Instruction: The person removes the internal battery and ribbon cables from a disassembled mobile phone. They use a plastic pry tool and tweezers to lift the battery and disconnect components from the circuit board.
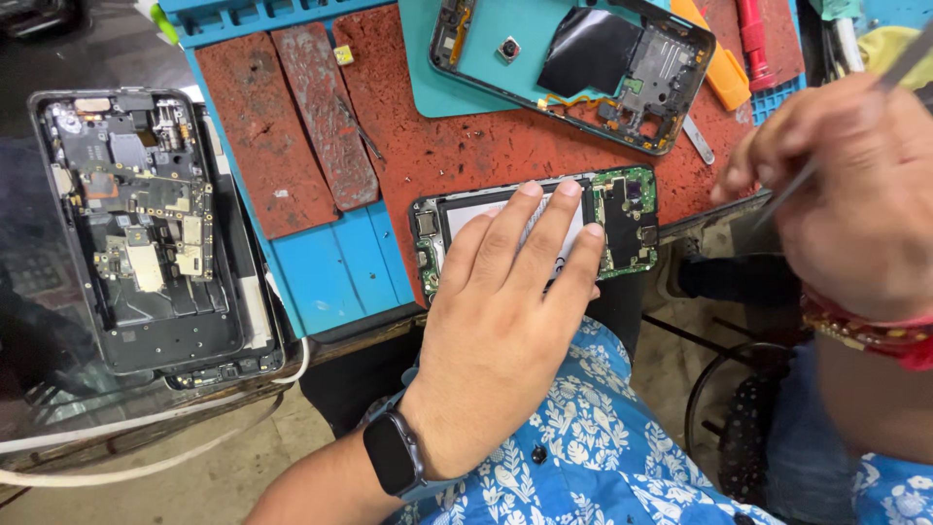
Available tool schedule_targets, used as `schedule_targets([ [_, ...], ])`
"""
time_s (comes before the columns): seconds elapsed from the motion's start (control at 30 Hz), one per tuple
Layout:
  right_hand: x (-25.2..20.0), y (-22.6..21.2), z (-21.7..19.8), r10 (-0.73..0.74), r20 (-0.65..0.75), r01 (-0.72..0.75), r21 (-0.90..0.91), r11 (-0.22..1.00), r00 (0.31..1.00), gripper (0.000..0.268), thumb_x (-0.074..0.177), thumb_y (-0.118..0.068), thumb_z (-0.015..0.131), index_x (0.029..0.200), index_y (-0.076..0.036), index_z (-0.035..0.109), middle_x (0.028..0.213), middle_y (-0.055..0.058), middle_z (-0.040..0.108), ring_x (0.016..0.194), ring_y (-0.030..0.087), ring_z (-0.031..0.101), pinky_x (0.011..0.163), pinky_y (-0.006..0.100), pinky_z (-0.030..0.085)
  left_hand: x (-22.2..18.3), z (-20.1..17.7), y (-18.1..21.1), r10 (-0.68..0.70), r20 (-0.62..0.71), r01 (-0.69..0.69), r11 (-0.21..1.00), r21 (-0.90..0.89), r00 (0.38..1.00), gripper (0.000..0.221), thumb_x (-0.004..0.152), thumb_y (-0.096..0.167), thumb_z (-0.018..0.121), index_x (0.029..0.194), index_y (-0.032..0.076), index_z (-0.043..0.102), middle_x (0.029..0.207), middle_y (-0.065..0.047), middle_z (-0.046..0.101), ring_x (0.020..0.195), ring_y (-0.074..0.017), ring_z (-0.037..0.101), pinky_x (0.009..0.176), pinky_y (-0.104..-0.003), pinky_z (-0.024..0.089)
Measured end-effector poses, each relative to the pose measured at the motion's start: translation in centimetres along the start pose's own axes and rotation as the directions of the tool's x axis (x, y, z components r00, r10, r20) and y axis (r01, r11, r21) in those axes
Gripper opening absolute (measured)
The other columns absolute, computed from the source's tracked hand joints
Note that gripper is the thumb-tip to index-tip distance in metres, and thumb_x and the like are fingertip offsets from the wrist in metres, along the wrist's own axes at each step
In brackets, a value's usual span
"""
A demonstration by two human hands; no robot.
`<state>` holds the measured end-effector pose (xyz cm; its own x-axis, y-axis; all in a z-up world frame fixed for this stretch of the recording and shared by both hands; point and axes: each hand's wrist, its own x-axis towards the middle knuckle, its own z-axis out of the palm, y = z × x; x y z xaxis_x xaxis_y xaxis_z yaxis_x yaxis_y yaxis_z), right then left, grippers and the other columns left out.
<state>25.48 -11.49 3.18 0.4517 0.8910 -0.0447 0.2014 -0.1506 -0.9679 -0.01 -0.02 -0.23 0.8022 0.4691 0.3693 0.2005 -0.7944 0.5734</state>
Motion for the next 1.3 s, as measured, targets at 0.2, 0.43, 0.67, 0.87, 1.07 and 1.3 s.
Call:
schedule_targets([
  [0.2,2.1,-4.8,3.8,-0.207,0.317,0.373,-0.858,0.352,0.925,0.02,0.091,-0.013,0.076,0.107,-0.001,0.073,0.091,0.011,0.064,0.073,0.025,0.066,0.064,0.036,0.052,0.0,-0.1,0.1,-0.005,0.011,0.005,1.0,0.018,1.0,0.04,0.099,0.024,0.066,0.133,0.003,0.065,0.149,-0.017,0.055,0.141,-0.0337,0.049,0.117,-0.048,0.038],
  [0.43,3.9,-6.2,5.5,-0.07,0.476,0.482,-0.869,0.111,0.876,0.023,0.082,-0.022,0.078,0.101,-0.008,0.079,0.085,0.005,0.067,0.068,0.025,0.067,0.055,0.036,0.053,0.0,-0.2,0.0,-0.001,-0.018,0.002,1.0,0.024,1.0,0.037,0.099,0.018,0.061,0.131,0.001,0.067,0.148,-0.018,0.056,0.141,-0.0332,0.049,0.118,-0.046,0.039],
  [0.67,4.2,-6.8,6.7,0.015,0.497,0.496,-0.864,-0.087,0.868,0.019,0.085,-0.029,0.073,0.095,-0.014,0.079,0.079,0.001,0.067,0.068,0.021,0.069,0.053,0.035,0.052,-0.2,-0.2,-0.3,0.023,-0.031,-0.023,1.0,0.002,0.999,0.04,0.097,0.014,0.057,0.132,-0.002,0.067,0.145,-0.02,0.058,0.141,-0.035,0.049,0.118,-0.045,0.04],
  [0.87,5.2,-7.2,7.6,0.196,0.422,0.457,-0.867,-0.198,0.885,0.02,0.087,-0.036,0.069,0.091,-0.018,0.078,0.076,0.0,0.066,0.065,0.022,0.069,0.056,0.036,0.054,-0.2,-0.1,-0.4,0.02,-0.05,-0.02,1.0,-0.009,0.999,0.04,0.097,0.015,0.058,0.131,-0.003,0.067,0.146,-0.02,0.057,0.142,-0.0344,0.048,0.119,-0.045,0.039],
  [1.07,6.4,-7.3,8.0,0.318,0.391,0.476,-0.841,-0.257,0.863,0.019,0.085,-0.034,0.065,0.086,-0.018,0.074,0.078,0.0,0.069,0.068,0.022,0.07,0.056,0.036,0.055,-0.3,0.0,-0.4,0.013,-0.055,-0.013,1.0,-0.006,0.998,0.038,0.097,0.014,0.059,0.13,-0.002,0.067,0.147,-0.02,0.057,0.142,-0.0336,0.048,0.12,-0.044,0.039],
  [1.3,6.4,-6.3,7.1,0.164,0.516,0.536,-0.836,-0.119,0.841,0.019,0.078,-0.031,0.067,0.083,-0.013,0.073,0.078,0.002,0.068,0.069,0.025,0.069,0.057,0.038,0.054,-0.2,-0.1,-0.3,0.014,-0.063,-0.015,1.0,-0.006,0.998,0.039,0.097,0.015,0.059,0.13,-0.003,0.067,0.147,-0.02,0.057,0.142,-0.033,0.049,0.12,-0.044,0.039],
])
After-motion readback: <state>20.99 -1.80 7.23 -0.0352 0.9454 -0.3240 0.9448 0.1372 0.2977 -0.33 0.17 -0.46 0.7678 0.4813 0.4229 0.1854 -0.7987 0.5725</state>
